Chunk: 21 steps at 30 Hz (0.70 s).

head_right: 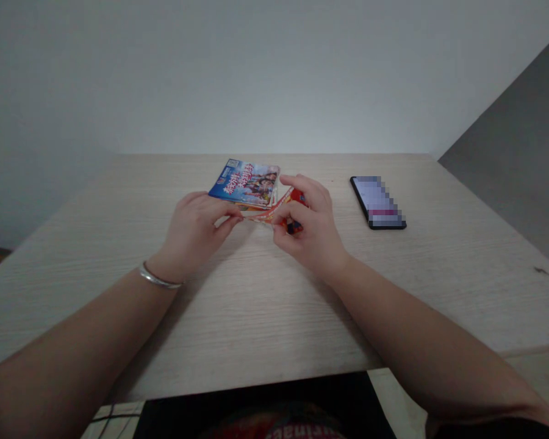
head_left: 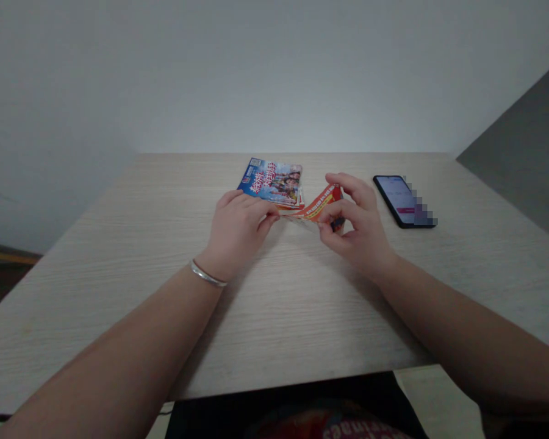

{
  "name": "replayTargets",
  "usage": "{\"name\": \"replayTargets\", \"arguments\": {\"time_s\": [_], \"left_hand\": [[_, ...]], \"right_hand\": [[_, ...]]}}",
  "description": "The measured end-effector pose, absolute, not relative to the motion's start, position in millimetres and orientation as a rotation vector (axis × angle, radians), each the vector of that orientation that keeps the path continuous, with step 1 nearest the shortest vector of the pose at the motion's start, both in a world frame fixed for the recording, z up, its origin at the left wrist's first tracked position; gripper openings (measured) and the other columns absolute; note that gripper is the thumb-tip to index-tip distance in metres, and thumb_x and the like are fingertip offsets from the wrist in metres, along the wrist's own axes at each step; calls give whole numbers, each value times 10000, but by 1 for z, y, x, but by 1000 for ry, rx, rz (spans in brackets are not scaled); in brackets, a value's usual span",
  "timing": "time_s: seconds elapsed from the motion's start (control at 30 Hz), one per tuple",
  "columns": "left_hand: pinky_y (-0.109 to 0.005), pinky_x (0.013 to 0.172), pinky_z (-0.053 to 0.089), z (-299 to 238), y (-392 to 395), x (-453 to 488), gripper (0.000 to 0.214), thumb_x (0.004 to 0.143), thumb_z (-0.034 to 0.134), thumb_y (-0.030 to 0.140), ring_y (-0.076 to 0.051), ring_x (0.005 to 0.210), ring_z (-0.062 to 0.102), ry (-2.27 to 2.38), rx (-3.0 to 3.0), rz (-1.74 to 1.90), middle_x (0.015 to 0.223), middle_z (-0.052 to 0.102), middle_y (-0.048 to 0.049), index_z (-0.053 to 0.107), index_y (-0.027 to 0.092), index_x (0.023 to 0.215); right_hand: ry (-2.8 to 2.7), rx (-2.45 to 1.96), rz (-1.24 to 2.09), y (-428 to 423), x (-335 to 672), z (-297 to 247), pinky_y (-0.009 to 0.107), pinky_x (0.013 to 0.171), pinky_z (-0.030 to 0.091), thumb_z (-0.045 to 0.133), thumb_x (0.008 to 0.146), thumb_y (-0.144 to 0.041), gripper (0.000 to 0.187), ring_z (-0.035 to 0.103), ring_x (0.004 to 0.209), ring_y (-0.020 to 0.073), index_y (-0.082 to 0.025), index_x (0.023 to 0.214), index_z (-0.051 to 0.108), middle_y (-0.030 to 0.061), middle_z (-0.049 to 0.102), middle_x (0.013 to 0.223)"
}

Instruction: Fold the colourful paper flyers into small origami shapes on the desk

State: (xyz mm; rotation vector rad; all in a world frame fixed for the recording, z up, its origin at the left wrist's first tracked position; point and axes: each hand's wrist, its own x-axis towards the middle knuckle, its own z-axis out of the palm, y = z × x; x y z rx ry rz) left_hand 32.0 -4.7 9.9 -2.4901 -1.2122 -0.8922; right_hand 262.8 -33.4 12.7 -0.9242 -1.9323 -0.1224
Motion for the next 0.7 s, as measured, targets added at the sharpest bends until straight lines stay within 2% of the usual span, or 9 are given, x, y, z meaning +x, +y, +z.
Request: {"name": "replayTargets", "arguments": {"time_s": [0.23, 0.43, 0.6, 0.7], "left_hand": [[-399, 807, 455, 9, -4, 33, 70, 871, 604, 225, -233, 767, 647, -1256, -2530, -906, 774, 708, -40, 658, 212, 830], [-286, 654, 501, -3, 2, 32, 183, 926, 531, 302, -166, 728, 656, -1621, -2754, -1581, 808, 725, -21, 665, 191, 869], [-289, 647, 558, -6, 1, 40, 139, 854, 637, 286, -151, 724, 684, -1751, -2965, -1904, 867, 728, -47, 643, 179, 942], [-299, 611, 572, -7, 0, 42, 182, 835, 661, 278, -154, 698, 690, -1811, -2972, -2115, 891, 727, -56, 629, 181, 987]], "right_hand": [[-1916, -911, -42, -31, 263, 10, 519, 1040, 438, 610, 746, -140, 137, 512, 1263, 292, -260, 811, 602, 72, 557, 1328], [-1940, -883, -128, -29, 261, 6, 525, 1045, 436, 648, 751, -163, 131, 493, 1278, 288, -276, 813, 624, 42, 544, 1346], [-1992, -825, -190, -29, 260, 6, 538, 1081, 393, 657, 758, -148, 160, 458, 1323, 291, -288, 823, 616, 8, 525, 1385], [-1978, -831, -133, -29, 261, 5, 566, 1107, 356, 680, 771, -188, 276, 443, 1343, 308, -298, 1011, 602, 50, 494, 1427]]}}
